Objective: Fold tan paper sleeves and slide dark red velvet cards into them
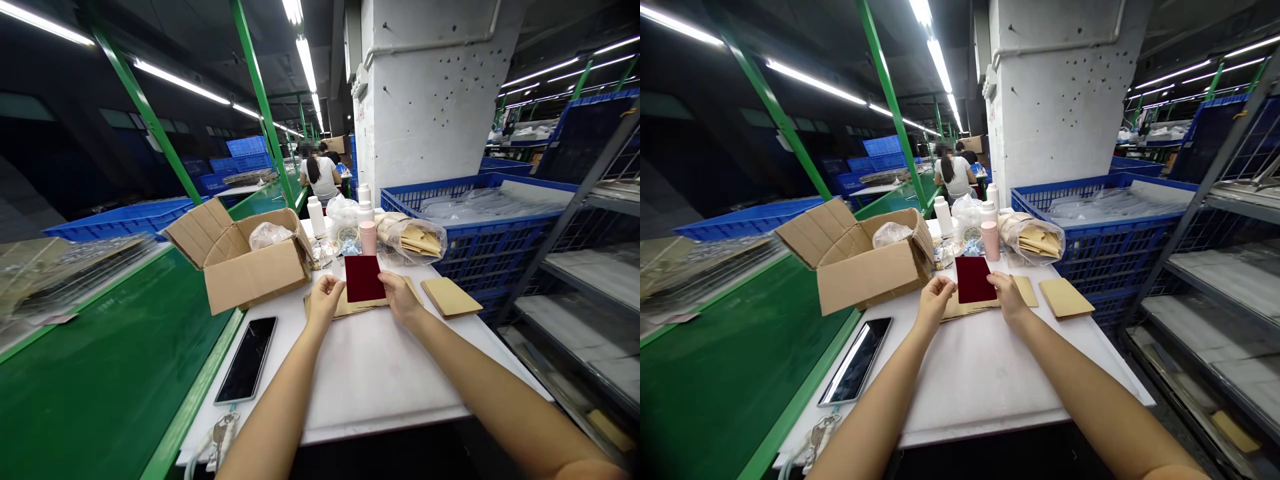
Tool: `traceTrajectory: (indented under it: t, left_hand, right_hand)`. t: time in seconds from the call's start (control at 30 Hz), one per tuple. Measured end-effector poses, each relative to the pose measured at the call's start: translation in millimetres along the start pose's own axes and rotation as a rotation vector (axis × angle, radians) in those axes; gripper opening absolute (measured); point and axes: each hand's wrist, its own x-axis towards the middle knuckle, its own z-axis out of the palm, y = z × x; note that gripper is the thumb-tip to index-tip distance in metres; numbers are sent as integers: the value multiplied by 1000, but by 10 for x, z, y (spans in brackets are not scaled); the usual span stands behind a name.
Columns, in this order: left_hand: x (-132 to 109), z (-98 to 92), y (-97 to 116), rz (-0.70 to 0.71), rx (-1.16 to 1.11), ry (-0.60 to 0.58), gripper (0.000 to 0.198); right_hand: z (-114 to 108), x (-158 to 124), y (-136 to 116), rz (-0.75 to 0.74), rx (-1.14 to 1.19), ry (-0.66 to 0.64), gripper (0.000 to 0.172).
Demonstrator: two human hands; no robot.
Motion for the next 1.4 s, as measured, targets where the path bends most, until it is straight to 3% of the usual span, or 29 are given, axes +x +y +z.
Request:
traceTrajectory:
  t: [0.27,0.5,0.73,1.03,1.4]
  left_hand:
    - [20,-38,46,1,-39,48,9]
    - [21,-48,29,-51,-44,59,10]
    - [43,-79,-10,-125,-76,70,13]
    - [65,-100,-9,-228,-166,87,17]
    - [56,-106,-13,-239,-237,66,27]
  right_hand:
    - [69,-80,-20,62,57,-69,19]
    - [75,-28,-5,143,245,43,30]
    - [50,77,79,265,336,144,15]
    - [14,100,142,301,330,140,19]
    - [38,80,98,312,329,129,22]
